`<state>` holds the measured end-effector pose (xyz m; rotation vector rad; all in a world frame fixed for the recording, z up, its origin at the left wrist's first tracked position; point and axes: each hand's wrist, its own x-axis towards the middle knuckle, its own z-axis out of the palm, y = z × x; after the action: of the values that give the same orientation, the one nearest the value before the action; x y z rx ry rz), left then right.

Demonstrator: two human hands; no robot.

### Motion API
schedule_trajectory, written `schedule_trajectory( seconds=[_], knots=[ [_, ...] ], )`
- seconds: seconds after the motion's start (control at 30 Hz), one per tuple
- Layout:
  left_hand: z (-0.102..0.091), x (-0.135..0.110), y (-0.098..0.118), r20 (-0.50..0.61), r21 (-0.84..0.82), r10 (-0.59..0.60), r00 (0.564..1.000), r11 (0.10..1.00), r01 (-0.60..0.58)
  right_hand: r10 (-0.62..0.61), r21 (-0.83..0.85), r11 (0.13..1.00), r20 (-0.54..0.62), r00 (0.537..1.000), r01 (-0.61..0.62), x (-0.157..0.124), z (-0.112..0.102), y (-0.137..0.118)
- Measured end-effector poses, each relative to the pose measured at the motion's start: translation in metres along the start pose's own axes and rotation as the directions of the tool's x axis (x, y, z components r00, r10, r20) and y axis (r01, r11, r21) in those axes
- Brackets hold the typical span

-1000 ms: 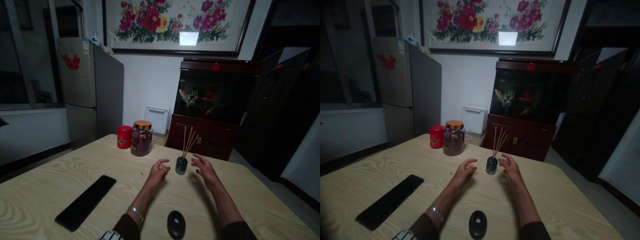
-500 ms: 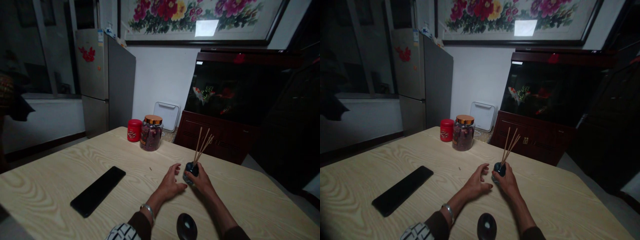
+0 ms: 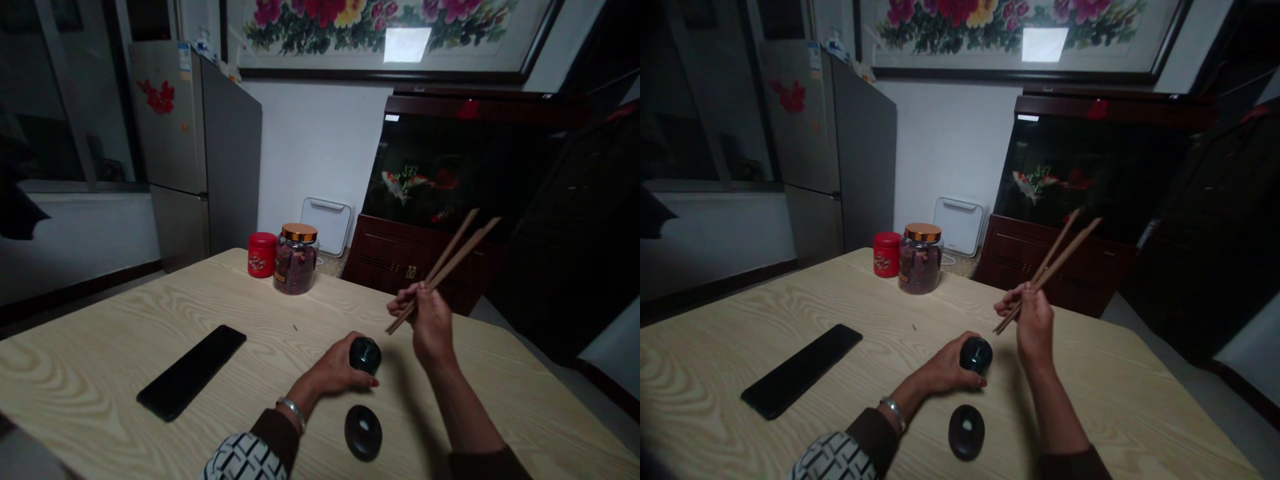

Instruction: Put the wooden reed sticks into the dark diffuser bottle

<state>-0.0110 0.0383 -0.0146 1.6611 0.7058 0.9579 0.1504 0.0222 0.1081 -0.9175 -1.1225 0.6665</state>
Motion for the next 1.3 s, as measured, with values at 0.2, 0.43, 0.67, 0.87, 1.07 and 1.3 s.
schedule_trajectory(
  seconds=[0.2,0.43,0.67,0.87,1.07,1.3],
  knots=[
    [-0.001,-0.001,0.001,0.0,-0.02,-0.021,1.0,1.0,0.021,0.185,-0.819,0.573,0.128,0.974,-0.001,-0.015,-0.098,0.019],
    [-0.001,-0.001,0.0,0.015,-0.072,-0.014,1.0,0.997,0.015,0.291,-0.973,0.108,0.229,0.929,0.206,-0.092,-0.154,0.079],
    [-0.001,0.0,-0.001,0.012,-0.05,-0.023,1.0,0.998,0.023,0.224,-0.914,0.24,0.379,0.898,0.326,-0.09,-0.123,0.047],
    [-0.001,0.002,-0.004,0.021,-0.026,-0.024,1.0,0.999,0.024,0.301,-0.79,0.563,0.47,0.83,0.243,-0.098,-0.061,0.019],
    [-0.003,0.004,-0.008,0.022,0.005,-0.008,1.0,1.0,0.008,0.384,-0.703,0.699,0.523,0.761,0.131,-0.093,-0.044,0.019],
    [-0.002,0.004,-0.005,0.005,0.046,-0.026,1.0,0.999,0.026,0.41,-0.657,0.721,0.659,0.63,0.218,-0.111,-0.057,0.028]
  ],
)
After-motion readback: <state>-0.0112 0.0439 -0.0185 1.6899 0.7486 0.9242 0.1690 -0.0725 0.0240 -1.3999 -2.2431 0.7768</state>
